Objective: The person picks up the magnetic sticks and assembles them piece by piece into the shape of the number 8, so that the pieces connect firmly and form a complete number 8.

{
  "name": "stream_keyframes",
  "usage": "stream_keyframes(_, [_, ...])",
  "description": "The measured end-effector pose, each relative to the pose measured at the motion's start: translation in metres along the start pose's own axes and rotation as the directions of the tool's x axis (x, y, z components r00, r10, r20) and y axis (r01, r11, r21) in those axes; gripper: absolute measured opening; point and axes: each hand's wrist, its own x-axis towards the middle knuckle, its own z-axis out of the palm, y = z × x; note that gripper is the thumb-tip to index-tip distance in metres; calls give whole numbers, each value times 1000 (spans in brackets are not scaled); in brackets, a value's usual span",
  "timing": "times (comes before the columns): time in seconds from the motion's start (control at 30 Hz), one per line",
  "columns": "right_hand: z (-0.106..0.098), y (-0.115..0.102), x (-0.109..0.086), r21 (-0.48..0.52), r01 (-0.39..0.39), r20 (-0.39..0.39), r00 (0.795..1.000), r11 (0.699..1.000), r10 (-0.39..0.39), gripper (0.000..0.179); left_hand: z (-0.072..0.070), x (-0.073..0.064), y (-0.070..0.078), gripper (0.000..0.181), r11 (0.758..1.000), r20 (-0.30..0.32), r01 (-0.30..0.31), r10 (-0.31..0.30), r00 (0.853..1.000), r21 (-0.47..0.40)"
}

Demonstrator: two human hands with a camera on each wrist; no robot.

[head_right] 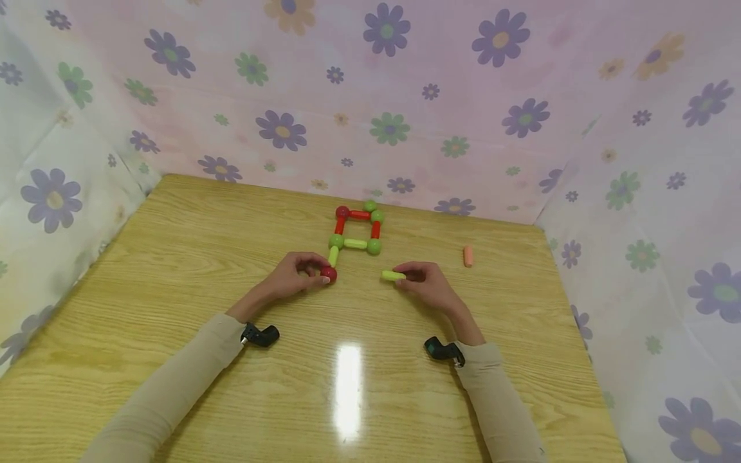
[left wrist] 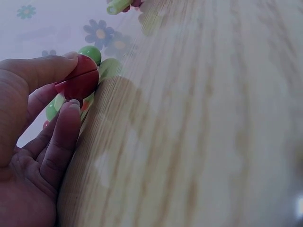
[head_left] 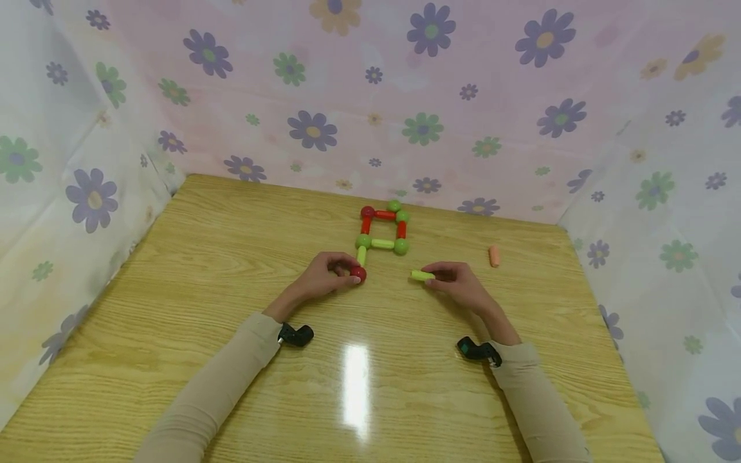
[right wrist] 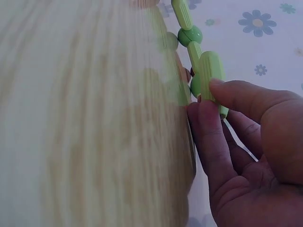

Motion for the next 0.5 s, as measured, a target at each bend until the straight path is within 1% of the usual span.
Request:
stream_keyframes(0.27, [8, 0, 6, -20, -16, -16, 1000, 1000, 15, 29, 0, 1, 0, 32, 1000, -3, 1, -1, 1000, 1])
stream_keyframes(0.37, [11, 0, 8, -33, -11, -11, 1000, 999, 10, 29, 0, 1, 0, 32, 1000, -3, 5, -5, 1000, 1])
stream_keyframes(0.5, [15, -3, 12, -41, -22, 7, 1000, 999, 22, 29, 0, 0, 1, 32, 1000, -5, 9, -9, 1000, 1])
